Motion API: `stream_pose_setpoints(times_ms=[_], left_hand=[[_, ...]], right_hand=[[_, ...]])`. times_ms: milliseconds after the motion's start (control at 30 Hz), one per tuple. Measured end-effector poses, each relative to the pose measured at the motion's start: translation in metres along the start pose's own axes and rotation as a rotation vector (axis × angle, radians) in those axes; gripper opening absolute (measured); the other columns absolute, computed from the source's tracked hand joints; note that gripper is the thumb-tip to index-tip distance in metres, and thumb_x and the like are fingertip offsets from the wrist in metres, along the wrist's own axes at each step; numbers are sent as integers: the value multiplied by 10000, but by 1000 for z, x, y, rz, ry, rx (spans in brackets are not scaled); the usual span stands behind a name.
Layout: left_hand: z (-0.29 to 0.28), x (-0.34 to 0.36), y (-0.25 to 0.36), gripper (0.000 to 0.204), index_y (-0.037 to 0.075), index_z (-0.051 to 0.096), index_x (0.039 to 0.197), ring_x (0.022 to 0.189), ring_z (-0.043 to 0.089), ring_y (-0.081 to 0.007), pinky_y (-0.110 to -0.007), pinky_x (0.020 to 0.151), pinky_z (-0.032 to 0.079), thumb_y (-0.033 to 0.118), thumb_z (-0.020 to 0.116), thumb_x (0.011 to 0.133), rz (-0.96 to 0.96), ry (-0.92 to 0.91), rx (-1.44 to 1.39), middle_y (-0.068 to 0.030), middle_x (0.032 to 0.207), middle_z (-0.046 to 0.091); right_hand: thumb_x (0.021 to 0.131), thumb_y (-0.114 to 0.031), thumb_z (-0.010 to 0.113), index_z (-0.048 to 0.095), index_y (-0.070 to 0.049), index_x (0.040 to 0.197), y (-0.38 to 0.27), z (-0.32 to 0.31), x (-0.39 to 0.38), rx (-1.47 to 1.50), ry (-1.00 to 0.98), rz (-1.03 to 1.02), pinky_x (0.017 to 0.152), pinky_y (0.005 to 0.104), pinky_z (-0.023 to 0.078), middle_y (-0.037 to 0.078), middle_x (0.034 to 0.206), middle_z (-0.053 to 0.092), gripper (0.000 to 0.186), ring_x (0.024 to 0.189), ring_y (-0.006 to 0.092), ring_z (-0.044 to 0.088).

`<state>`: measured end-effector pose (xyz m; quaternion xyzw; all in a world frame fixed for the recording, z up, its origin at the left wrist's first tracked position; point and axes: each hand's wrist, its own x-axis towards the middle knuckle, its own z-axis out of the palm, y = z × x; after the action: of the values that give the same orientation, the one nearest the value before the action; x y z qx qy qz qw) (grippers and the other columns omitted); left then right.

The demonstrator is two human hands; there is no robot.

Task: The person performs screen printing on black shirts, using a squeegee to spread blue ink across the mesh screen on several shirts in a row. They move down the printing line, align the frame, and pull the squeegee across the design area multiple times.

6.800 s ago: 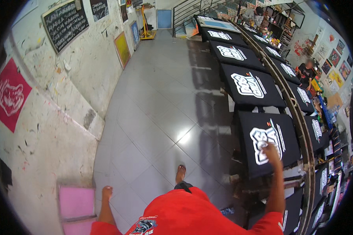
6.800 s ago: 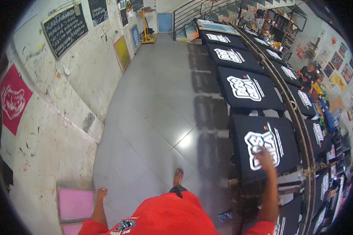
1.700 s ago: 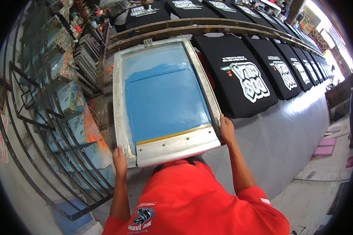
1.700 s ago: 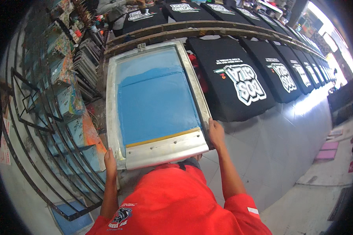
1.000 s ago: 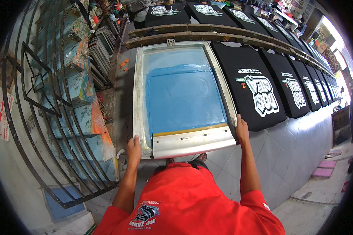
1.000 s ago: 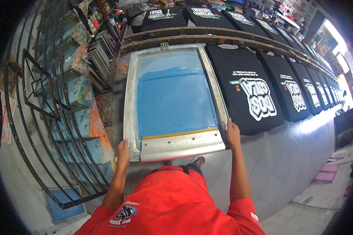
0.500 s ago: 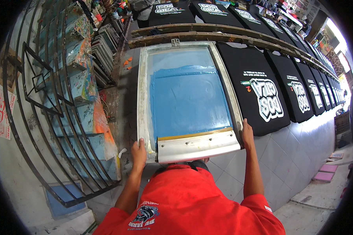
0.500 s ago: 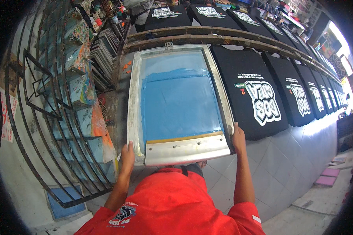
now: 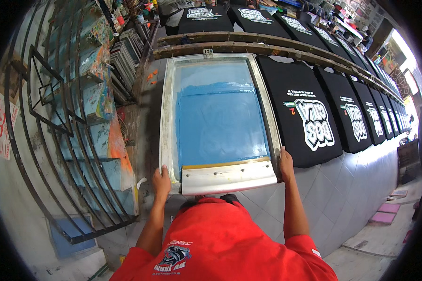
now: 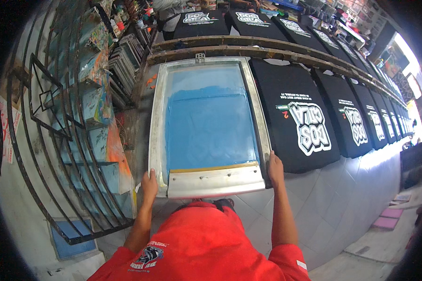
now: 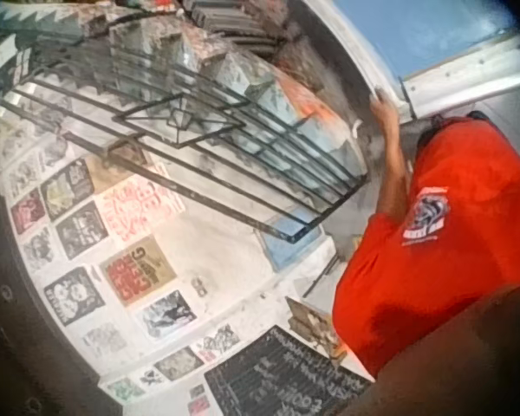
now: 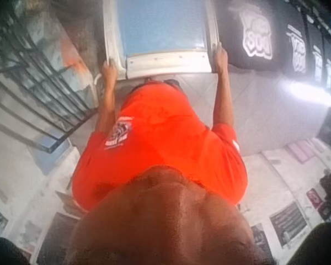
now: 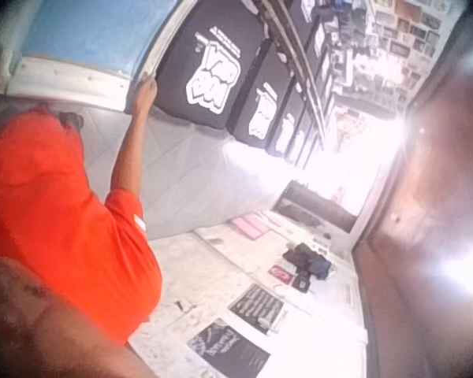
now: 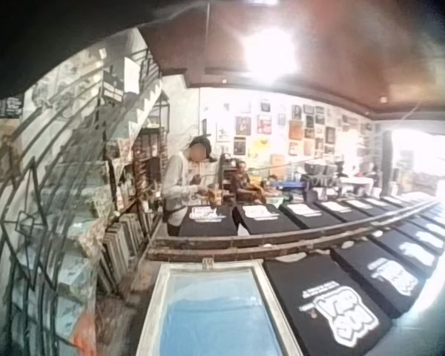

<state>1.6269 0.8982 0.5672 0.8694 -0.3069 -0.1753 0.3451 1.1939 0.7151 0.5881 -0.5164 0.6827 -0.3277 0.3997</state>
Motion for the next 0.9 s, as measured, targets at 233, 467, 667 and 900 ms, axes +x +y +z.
stream_pose_setpoints(times_ms=[233,467,667,900], left_hand=[[-28,10,-28,491,-31,478,1285,1071,581,-267,-377,921,437,360,442,991,-92,-344,-495,-160,1168,603],[0,-9,-45,442,-50,562,1192,1068,561,-199,-321,963,395,330,490,976,-241,-87,-904,-109,1140,613],[-4,-3,-41,411,-33,597,1151,1027,556,-190,-306,929,400,322,509,965,-192,-135,-898,-105,1099,616],[-3,-4,-38,400,-23,595,1142,1003,554,-166,-288,901,414,324,513,962,-201,-142,-860,-84,1064,611]], right_hand=[[1010,-419,372,572,35,1210,25,-27,3,256,-237,21,881,289,419,126,1103,615,536,998,174,548],[991,-241,445,531,21,1247,31,-32,-50,111,-52,-215,961,338,405,164,1158,604,376,1092,244,553],[993,-256,448,527,30,1240,36,-8,-46,119,47,-246,939,344,415,191,1134,616,386,1064,253,572],[952,-201,491,521,14,1251,28,-18,-51,-1,59,-351,966,382,400,202,1200,565,369,1130,295,528]])
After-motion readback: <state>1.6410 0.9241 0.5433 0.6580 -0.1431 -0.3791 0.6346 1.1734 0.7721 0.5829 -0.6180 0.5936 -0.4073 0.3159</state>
